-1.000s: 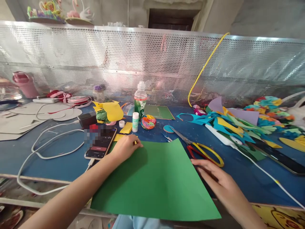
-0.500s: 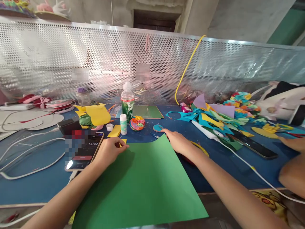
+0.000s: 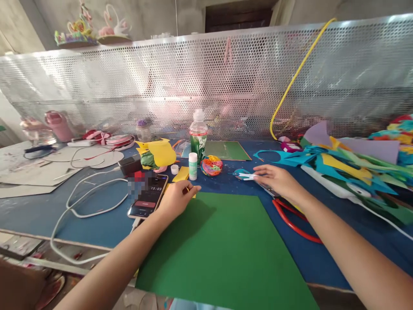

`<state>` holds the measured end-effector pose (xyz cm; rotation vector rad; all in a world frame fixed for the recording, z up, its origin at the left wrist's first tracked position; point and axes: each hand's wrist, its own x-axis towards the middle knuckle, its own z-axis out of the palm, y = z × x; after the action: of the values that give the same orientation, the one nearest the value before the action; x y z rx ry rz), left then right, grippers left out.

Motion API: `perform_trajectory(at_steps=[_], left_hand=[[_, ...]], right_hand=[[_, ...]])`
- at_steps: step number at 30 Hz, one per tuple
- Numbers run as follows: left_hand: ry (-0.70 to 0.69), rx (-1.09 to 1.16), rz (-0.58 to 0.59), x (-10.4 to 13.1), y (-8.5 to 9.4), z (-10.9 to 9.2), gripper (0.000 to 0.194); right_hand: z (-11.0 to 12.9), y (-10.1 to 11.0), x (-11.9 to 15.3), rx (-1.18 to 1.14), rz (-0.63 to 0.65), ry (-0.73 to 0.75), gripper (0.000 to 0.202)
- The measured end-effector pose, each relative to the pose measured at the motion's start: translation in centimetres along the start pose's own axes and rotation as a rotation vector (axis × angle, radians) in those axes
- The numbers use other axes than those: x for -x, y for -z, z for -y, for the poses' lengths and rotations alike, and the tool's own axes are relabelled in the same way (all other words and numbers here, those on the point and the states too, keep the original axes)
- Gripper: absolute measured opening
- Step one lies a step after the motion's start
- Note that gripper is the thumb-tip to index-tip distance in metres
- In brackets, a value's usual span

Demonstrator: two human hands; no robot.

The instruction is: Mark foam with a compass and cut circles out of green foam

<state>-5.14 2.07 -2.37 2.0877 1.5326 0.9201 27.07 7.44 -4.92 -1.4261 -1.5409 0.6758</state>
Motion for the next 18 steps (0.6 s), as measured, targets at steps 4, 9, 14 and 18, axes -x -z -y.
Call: perform_trajectory(at_steps=[4, 9, 14, 18], left_hand=[[0.018, -0.06, -0.061, -0.1, 0.1, 0.6, 0.043], [0.031, 0.048, -0.185, -0.8, 0.2, 1.0, 0.038], [-0.173, 0.19, -0.049, 2.2, 2.2, -4.1, 0.028], [-0.581, -0.256, 0.248, 9.3, 3.9, -8.5, 0.041]], right_hand=[[-1.2, 0.9, -0.7, -0.178, -0.185, -0.071, 0.026], [-2.0, 2.1, -0.9, -0.16, -0.273, -0.107, 0.018], [-2.2, 2.4, -0.7, -0.032, -0.312, -0.105, 0.017], [-2.3, 2.1, -0.7, -0.023, -0.268, -0.131, 0.018]])
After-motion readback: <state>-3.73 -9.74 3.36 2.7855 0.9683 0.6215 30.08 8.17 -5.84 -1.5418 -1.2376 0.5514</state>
